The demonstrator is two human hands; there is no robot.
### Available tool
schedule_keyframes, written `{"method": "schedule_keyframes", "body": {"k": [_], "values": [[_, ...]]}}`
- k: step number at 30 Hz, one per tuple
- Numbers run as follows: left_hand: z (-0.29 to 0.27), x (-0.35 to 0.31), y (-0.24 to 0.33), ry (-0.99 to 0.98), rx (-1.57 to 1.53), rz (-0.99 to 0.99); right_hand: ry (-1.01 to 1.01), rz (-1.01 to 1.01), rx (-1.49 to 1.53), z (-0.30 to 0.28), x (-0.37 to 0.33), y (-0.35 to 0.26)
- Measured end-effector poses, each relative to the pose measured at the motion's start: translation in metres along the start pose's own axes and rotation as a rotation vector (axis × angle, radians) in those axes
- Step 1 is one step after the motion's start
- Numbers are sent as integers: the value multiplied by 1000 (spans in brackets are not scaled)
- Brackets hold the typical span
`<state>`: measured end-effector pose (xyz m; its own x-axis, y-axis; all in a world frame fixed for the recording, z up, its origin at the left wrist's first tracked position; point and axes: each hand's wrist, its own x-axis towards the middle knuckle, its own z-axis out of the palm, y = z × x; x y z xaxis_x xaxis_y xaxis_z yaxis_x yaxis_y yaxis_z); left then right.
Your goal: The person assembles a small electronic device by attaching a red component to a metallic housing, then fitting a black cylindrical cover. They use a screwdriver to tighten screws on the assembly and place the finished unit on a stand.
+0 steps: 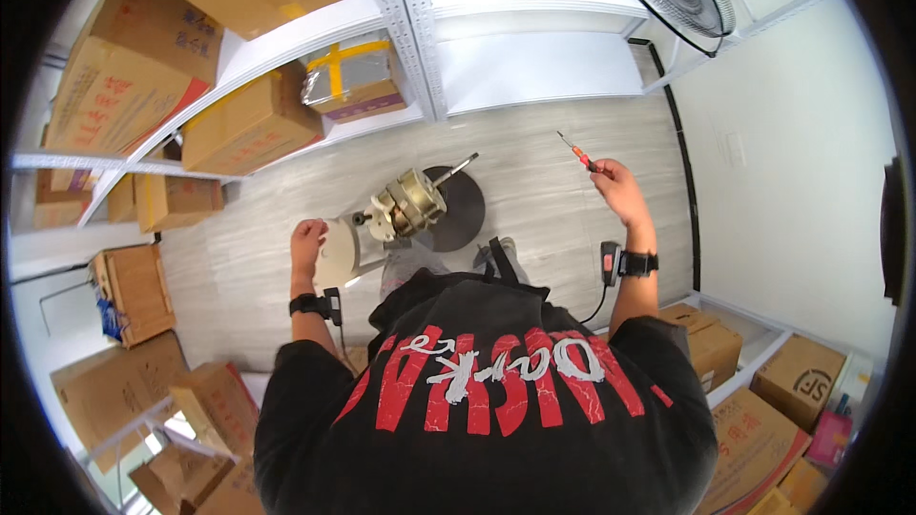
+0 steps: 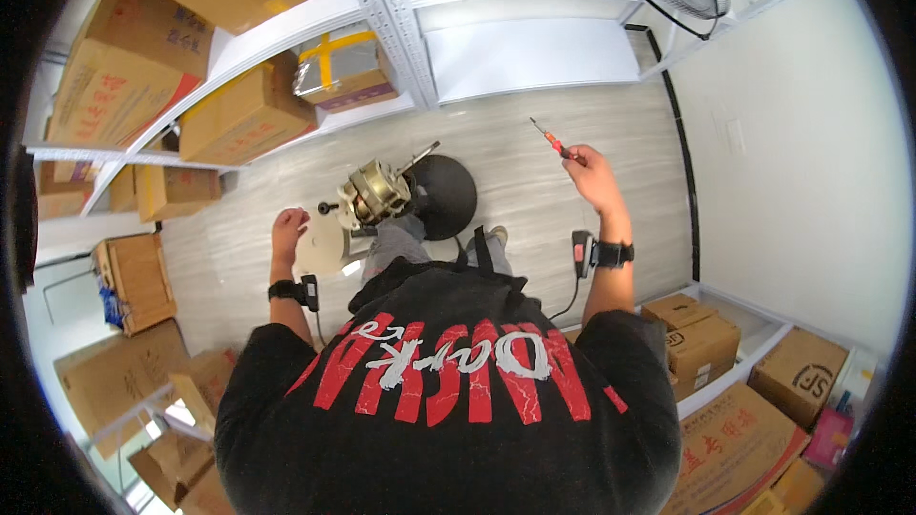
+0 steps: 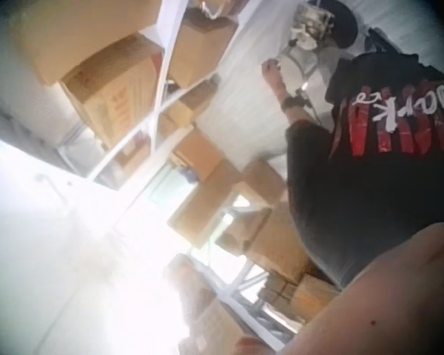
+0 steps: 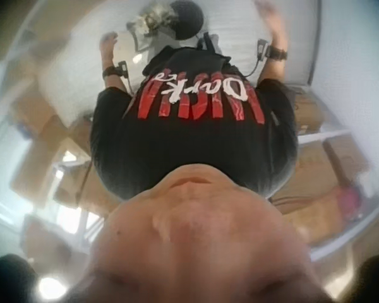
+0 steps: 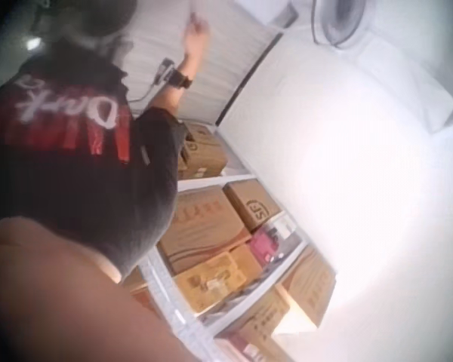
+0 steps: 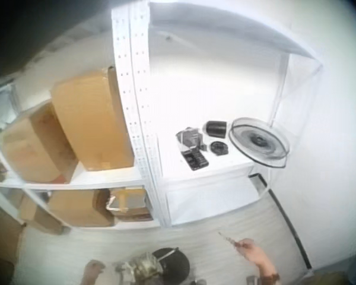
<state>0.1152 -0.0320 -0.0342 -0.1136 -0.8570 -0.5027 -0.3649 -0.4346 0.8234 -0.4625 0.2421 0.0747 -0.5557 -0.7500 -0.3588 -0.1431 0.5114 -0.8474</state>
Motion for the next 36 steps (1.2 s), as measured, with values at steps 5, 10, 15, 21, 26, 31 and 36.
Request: {"method": "schedule_keyframes", "body": {"k": [5,10,15,21,26,31,36], "values": [[-8,-93,-32,68,51,-74,-140,3,78,-21,14,-24],[-4,-126,-62,163,-112,-73,-36,-94,80,-36,39,-12],[32,-126,-97,165,-207,-83,51,-63,119,-67,64,-16],[90,-129,-119,177,-215,-118,173,-335,-96,-122,138,-29],[134,-162,-119,306,-214,-268,257,-527,-257,-129,263,-71],[211,-189,-136,635,-398,-433,148,-746,-320,-120,389,-99],[319,-215,-73,498,-503,-385,167,-953,-556,-129,450,-97]]}}
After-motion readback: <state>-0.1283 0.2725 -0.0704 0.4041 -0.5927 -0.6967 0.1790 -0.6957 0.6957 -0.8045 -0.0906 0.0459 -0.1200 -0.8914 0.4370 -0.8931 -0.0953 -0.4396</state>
